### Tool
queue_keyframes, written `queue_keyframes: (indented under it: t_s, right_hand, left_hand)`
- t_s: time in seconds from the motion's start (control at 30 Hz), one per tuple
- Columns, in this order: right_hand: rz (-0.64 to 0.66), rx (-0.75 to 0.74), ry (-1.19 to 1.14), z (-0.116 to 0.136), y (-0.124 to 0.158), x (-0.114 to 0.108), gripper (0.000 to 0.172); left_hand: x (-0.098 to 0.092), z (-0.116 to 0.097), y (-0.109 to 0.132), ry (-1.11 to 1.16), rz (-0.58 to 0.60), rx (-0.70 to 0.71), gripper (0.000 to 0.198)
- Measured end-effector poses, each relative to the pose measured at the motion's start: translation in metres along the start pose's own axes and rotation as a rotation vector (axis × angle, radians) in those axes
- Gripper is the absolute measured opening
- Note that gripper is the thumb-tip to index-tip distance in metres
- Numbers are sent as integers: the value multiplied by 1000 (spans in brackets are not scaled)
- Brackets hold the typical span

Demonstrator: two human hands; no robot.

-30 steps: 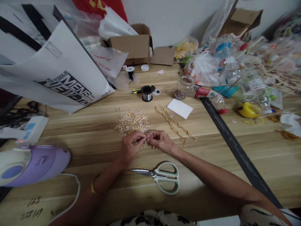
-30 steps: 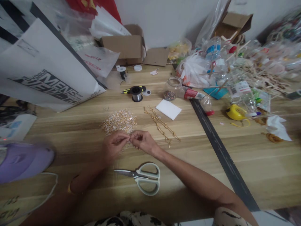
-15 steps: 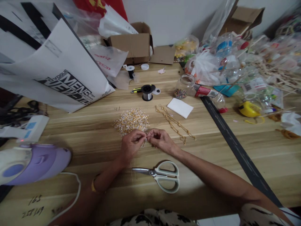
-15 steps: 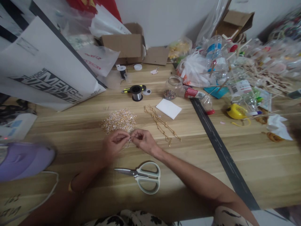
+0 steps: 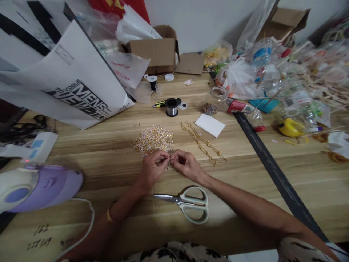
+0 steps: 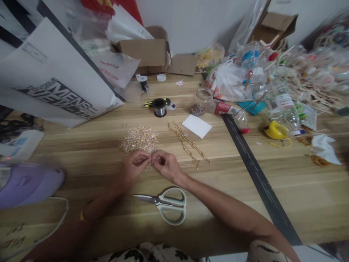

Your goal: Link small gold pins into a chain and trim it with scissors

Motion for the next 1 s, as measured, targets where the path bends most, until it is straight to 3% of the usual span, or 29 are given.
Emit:
queue_keyframes:
  t_s: [0.4, 0.73, 1.0]
  right_hand:
    - [57, -18, 16, 1, 3, 3, 17]
    - [52, 5, -160, -4, 1, 7, 21]
    - [38, 5, -89, -2, 1, 4, 20]
  left_hand:
    - [-3, 8, -1, 97, -30, -75, 6]
    - [0, 6, -1, 123, -17, -84, 5]
    - [1, 3, 0, 135, 3, -61, 3]
Point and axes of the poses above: each hand's wrist, its own y-axis away from the middle knuckle, its own x-axis out of the palm, z = x × y, the point moved 6 cm from there along -y, towards the middle knuckle, and after that the axes turned 12 degrees about y, right-handed, at the moved point
